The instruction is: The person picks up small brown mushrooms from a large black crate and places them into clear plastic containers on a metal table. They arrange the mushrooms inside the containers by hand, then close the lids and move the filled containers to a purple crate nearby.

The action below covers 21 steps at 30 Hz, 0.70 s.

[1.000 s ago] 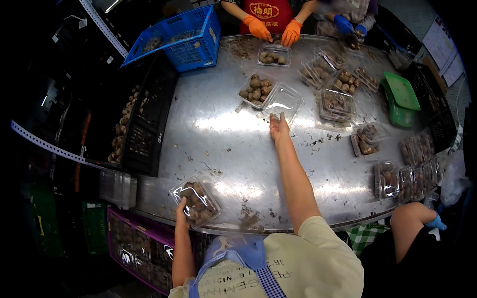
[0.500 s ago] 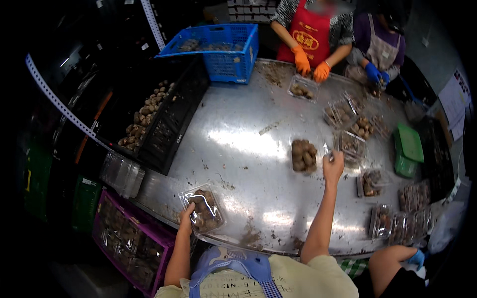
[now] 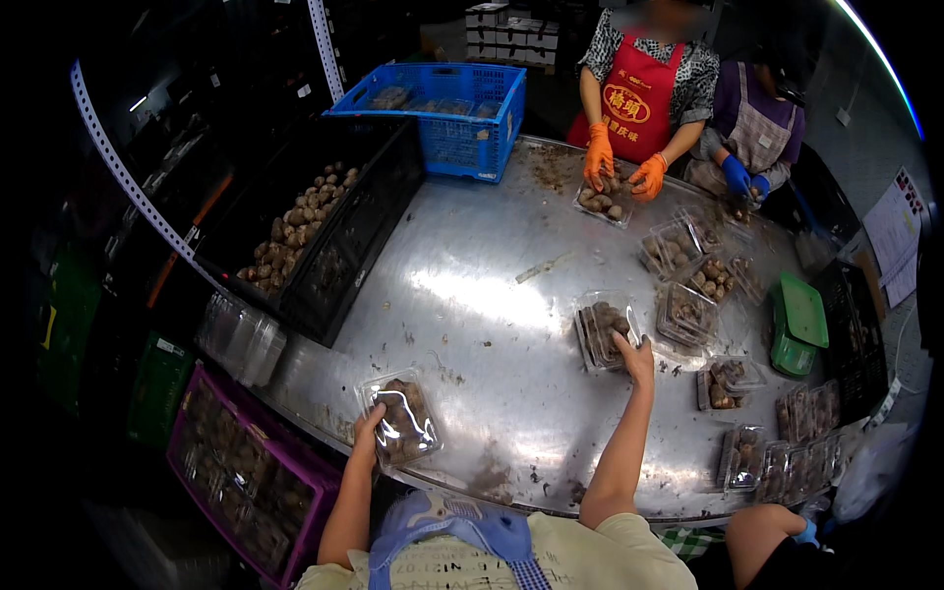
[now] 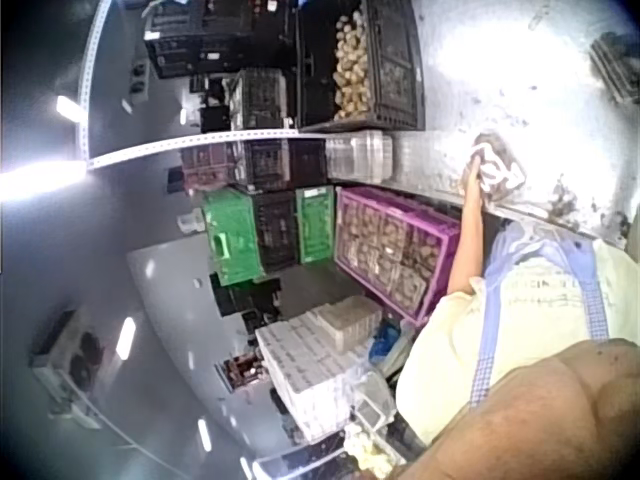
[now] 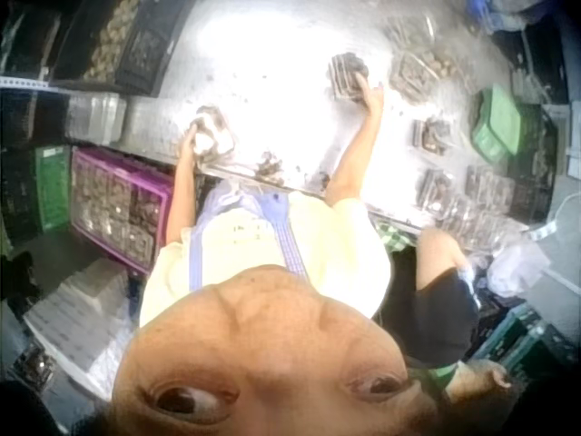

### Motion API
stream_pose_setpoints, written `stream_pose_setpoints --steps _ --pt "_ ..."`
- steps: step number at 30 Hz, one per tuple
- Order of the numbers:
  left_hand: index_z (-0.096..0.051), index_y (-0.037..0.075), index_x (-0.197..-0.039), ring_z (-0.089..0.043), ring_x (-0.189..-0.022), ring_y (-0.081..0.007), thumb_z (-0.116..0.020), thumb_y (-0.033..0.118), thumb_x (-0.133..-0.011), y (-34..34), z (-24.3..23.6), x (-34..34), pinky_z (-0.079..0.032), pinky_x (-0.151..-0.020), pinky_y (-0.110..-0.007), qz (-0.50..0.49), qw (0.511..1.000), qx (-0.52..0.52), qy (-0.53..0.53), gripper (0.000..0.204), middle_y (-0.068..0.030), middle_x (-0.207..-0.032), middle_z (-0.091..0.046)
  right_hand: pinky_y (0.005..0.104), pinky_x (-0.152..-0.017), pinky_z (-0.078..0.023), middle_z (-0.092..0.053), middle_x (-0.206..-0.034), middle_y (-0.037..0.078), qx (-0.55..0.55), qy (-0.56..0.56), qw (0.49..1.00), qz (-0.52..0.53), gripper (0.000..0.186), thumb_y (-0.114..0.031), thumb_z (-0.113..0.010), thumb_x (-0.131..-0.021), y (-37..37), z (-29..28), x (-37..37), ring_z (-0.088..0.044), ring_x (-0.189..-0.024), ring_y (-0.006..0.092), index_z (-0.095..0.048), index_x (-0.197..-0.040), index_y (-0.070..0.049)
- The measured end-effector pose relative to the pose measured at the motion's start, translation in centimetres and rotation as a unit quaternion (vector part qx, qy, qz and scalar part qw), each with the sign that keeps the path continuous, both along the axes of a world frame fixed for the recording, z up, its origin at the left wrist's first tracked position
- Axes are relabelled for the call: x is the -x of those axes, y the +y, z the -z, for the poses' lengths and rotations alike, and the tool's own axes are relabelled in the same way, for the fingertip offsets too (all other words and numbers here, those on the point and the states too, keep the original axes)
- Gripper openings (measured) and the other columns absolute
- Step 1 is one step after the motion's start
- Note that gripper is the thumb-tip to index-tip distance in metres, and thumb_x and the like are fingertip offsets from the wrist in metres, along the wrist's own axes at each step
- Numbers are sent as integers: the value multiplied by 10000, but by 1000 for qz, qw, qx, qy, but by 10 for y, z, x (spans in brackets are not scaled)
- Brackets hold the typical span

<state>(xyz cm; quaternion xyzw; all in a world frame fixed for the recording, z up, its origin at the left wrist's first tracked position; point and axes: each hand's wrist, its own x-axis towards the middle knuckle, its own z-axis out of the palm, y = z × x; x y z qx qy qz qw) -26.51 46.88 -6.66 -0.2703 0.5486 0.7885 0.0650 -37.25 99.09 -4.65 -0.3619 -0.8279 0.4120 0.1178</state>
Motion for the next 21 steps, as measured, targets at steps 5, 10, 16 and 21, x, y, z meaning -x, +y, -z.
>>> stream_pose_setpoints --steps 5,10,16,21 --pt "-592 44 -1079 -633 -739 -187 -648 320 -816 3 -6 -6 -532 -627 -304 -13 1000 6 11 386 -71 -929 -630 301 -780 -456 -624 -1007 131 148 -4 986 -83 702 -369 -810 -622 2 -13 -28 -595 -877 199 -537 -1114 52" --pt "-589 39 -1072 -632 -733 -179 -648 322 -816 3 3 -3 -534 -629 -304 -1 1000 -2 18 386 -63 -912 -633 331 -765 -456 -599 -988 124 266 124 956 -20 578 -233 -803 -648 -16 16 -38 -578 -856 206 -513 -1084 12" --pt "-566 11 -1135 -579 -936 -180 -649 319 -818 -5 11 3 -462 -796 -311 10 999 30 -2 450 -76 -1059 -602 441 -697 -460 -597 -996 86 477 212 851 58 492 -119 -720 -723 -55 7 -45 -609 -854 240 -470 -1145 -70" --pt "-552 47 -1162 -615 -892 -200 -564 396 -867 -14 24 -2 -519 -751 -325 30 999 0 20 457 -83 -1047 -612 454 -682 -491 -547 -1133 101 611 269 742 63 596 -135 -699 -738 -53 24 -62 -593 -936 265 -399 -1251 -97"
